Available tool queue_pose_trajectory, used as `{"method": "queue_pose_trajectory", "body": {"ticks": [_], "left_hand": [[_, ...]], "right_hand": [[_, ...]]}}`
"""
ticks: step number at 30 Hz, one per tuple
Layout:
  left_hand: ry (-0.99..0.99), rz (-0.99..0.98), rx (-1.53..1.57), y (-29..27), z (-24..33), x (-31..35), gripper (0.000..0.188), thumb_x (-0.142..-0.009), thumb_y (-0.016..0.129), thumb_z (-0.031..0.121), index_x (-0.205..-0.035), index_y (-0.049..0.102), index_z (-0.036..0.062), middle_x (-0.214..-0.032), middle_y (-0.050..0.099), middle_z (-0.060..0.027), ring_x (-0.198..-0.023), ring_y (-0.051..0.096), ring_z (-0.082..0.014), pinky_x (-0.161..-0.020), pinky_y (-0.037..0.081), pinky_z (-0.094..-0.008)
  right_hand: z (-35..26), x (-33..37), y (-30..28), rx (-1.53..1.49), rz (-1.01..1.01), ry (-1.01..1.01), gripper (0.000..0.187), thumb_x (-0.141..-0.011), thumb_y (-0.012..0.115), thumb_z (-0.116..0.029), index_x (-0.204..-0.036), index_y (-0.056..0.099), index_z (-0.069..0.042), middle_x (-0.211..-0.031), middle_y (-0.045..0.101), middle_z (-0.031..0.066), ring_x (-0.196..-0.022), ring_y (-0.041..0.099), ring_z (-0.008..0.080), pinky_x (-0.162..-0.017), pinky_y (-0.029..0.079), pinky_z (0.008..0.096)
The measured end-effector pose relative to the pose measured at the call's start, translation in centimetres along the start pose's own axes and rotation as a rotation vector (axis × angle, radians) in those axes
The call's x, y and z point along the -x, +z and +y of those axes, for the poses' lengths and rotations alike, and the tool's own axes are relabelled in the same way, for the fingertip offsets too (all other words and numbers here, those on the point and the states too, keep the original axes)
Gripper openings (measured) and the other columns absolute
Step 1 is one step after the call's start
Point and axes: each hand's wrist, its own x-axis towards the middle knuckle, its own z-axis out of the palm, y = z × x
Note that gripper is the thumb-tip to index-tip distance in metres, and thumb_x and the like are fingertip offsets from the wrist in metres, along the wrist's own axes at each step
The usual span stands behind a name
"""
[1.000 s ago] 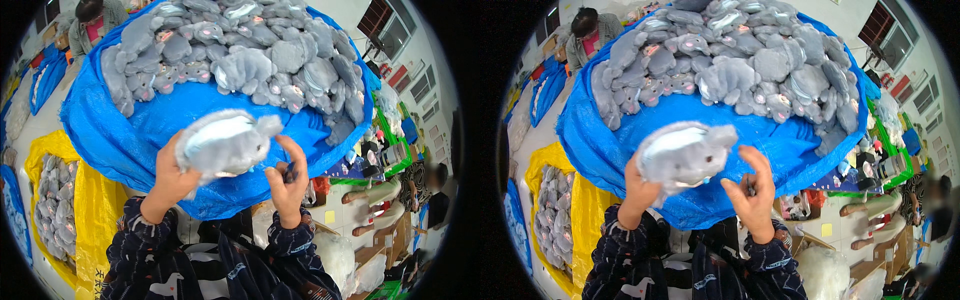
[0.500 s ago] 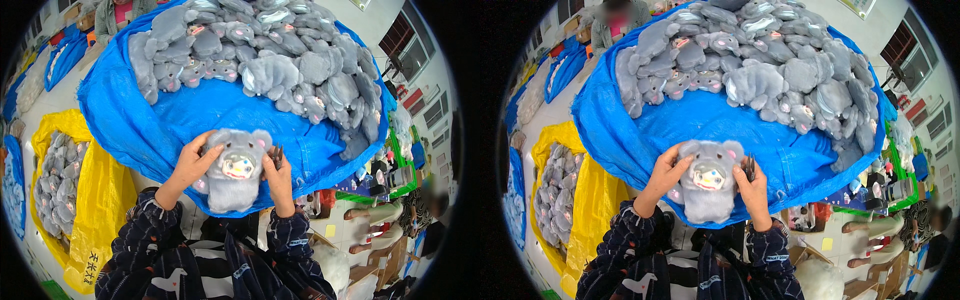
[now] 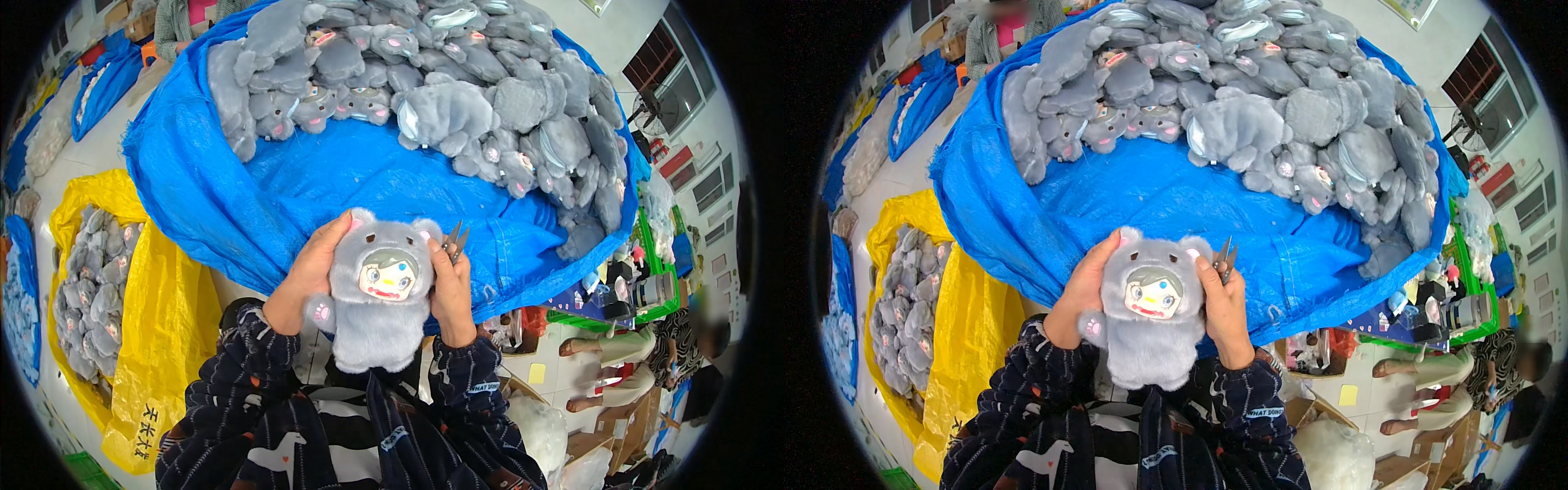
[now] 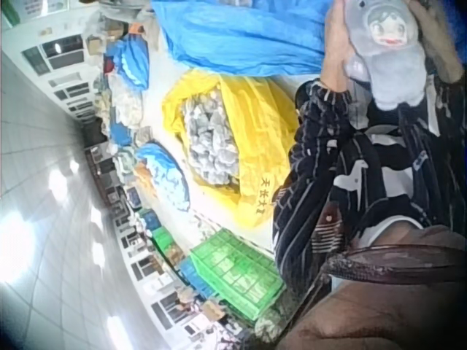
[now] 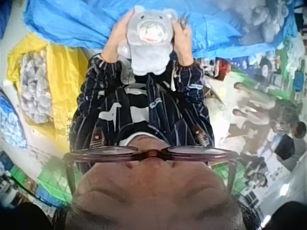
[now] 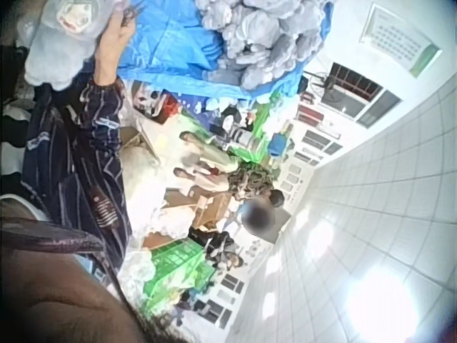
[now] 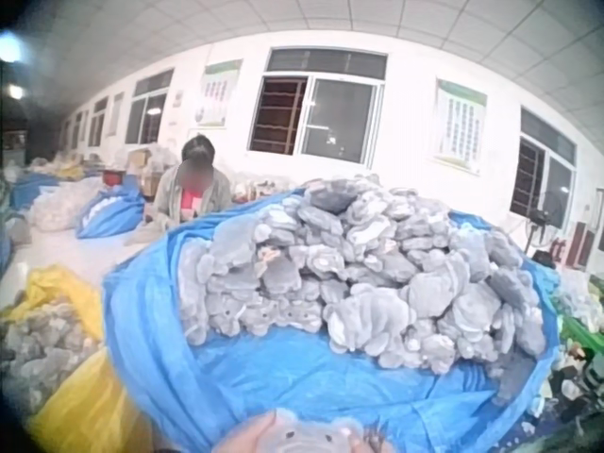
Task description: The person uses scissors to trim loose threads and fabric from the paws and faces of gray stuffed bear toys. They handle each toy one at a time, turning it over to access different areas, and place the finished items into a yellow bag.
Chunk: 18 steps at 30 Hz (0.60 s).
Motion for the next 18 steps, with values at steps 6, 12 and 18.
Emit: {"method": "queue_pose_trajectory", "body": {"ticks": [6,12,18], "left_hand": [[0.139,-0.032,-0.451,-1.5,0.8,1.9,0.061,-0.093,0.056,0.027,-0.142,0.027,0.0036,-0.127,0.050,-0.0181,-0.116,0.050,-0.0252,-0.096,0.042,-0.0380],[0.367,-0.015,-0.984,-2.6,-3.2,3.2,0.057,-0.081,0.071,0.013,-0.130,0.045,-0.0031,-0.113,0.058,-0.0101,-0.103,0.055,-0.0151,-0.087,0.046,-0.0293],[0.216,0.114,-0.490,-3.1,-2.9,3.2,0.040,-0.086,0.062,0.005,-0.124,0.051,-0.0018,-0.111,0.060,-0.0061,-0.097,0.058,-0.0125,-0.085,0.047,-0.0260]], "right_hand": [[1.2,-1.0,-1.7,-0.038,0.106,-0.067,0.017,-0.091,0.061,-0.021,-0.090,0.059,-0.003,-0.085,0.061,0.0012,-0.073,0.055,0.0069,-0.064,0.045,0.0222],[1.6,-1.1,-0.6,0.281,0.226,-0.235,0.023,-0.091,0.061,-0.019,-0.099,0.059,0.002,-0.089,0.059,0.0035,-0.081,0.053,0.0110,-0.072,0.043,0.0250],[-2.5,1.5,-2.2,0.620,0.092,-0.150,0.027,-0.090,0.061,-0.017,-0.106,0.061,0.004,-0.095,0.066,0.0120,-0.089,0.062,0.0178,-0.080,0.048,0.0304]]}}
